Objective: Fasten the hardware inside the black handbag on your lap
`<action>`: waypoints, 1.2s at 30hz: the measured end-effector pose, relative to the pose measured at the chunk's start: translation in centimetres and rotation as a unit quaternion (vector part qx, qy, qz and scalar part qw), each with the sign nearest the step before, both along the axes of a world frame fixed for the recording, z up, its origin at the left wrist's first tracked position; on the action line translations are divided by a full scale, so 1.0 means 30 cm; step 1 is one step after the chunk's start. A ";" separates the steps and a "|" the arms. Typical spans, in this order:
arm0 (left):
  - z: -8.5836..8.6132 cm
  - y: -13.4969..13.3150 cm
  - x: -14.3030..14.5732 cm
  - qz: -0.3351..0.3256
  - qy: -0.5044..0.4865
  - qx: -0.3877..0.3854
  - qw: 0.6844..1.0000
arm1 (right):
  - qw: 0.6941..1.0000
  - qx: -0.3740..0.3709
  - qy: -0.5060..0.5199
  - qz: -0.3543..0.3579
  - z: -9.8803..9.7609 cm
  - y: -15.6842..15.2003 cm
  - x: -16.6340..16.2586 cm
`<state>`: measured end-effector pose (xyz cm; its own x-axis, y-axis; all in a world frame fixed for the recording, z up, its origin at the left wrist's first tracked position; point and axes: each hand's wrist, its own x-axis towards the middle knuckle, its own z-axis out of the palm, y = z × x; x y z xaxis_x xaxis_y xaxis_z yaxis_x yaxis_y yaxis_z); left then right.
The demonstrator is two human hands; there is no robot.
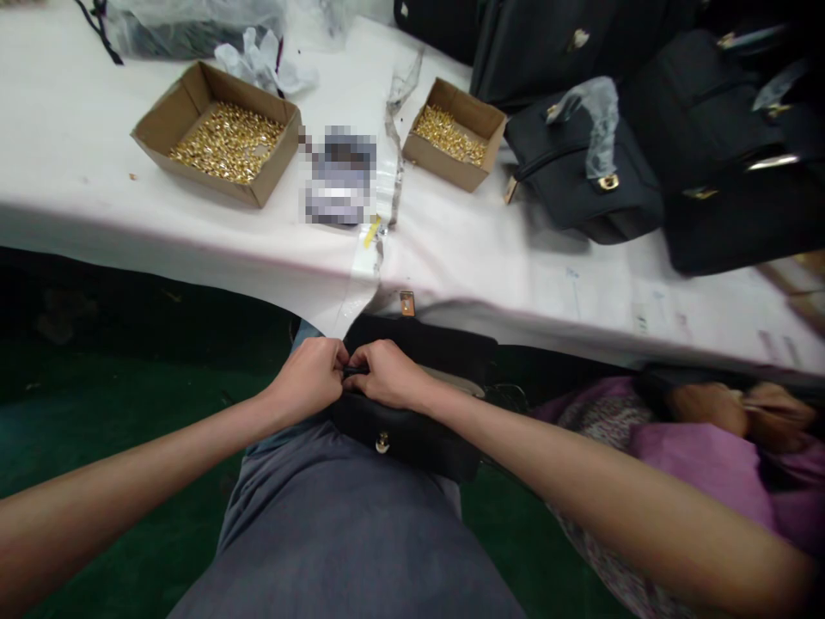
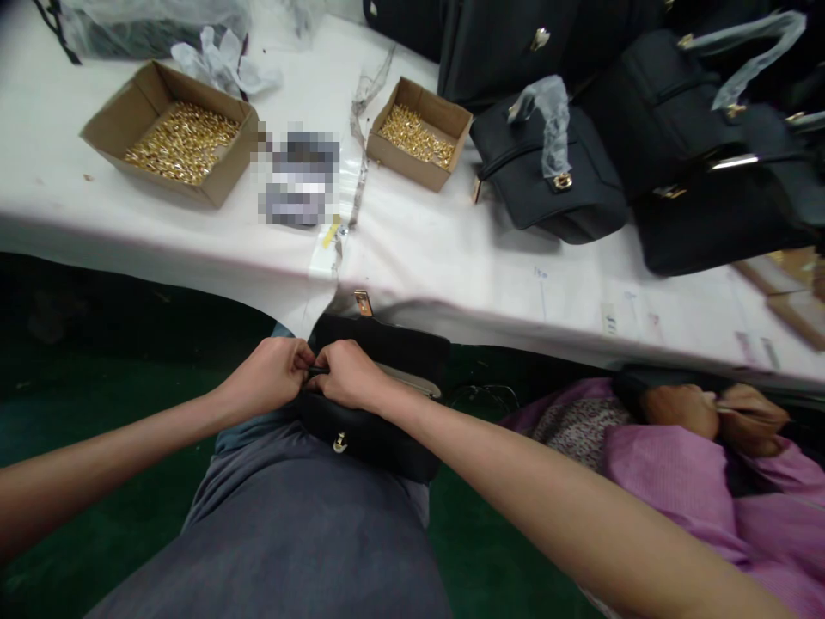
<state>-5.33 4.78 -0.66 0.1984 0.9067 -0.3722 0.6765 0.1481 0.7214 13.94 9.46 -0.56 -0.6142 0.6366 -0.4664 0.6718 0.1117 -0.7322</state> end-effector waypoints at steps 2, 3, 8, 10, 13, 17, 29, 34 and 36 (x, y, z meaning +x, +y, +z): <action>-0.004 -0.002 -0.005 0.004 -0.025 -0.009 1.000 | 1.000 0.007 0.010 0.013 0.001 -0.001 0.007; -0.004 -0.003 -0.008 0.006 -0.043 -0.017 0.999 | 1.000 0.008 0.017 0.021 0.003 -0.001 0.012; 0.001 -0.005 -0.022 0.016 -0.106 -0.061 0.992 | 0.999 0.010 0.029 0.033 0.006 -0.004 0.029; -0.006 -0.001 -0.023 0.018 -0.105 -0.059 0.993 | 0.999 0.006 0.036 0.032 -0.003 -0.003 0.033; -0.024 0.004 -0.019 0.020 -0.100 -0.062 0.993 | 0.998 -0.008 0.050 0.030 -0.022 0.002 0.038; -0.029 -0.002 -0.011 0.017 -0.093 -0.057 0.994 | 0.997 -0.019 0.060 0.036 -0.037 0.007 0.043; -0.043 -0.032 -0.025 0.016 -0.075 0.005 0.997 | 0.999 -0.035 0.013 0.036 -0.027 0.009 0.018; 0.001 -0.035 -0.033 0.013 -0.079 -0.020 0.997 | 0.998 -0.043 0.017 0.031 -0.012 -0.004 0.015; 0.014 -0.035 -0.035 0.009 -0.082 -0.026 0.996 | 0.998 -0.052 0.020 0.032 -0.013 -0.006 0.014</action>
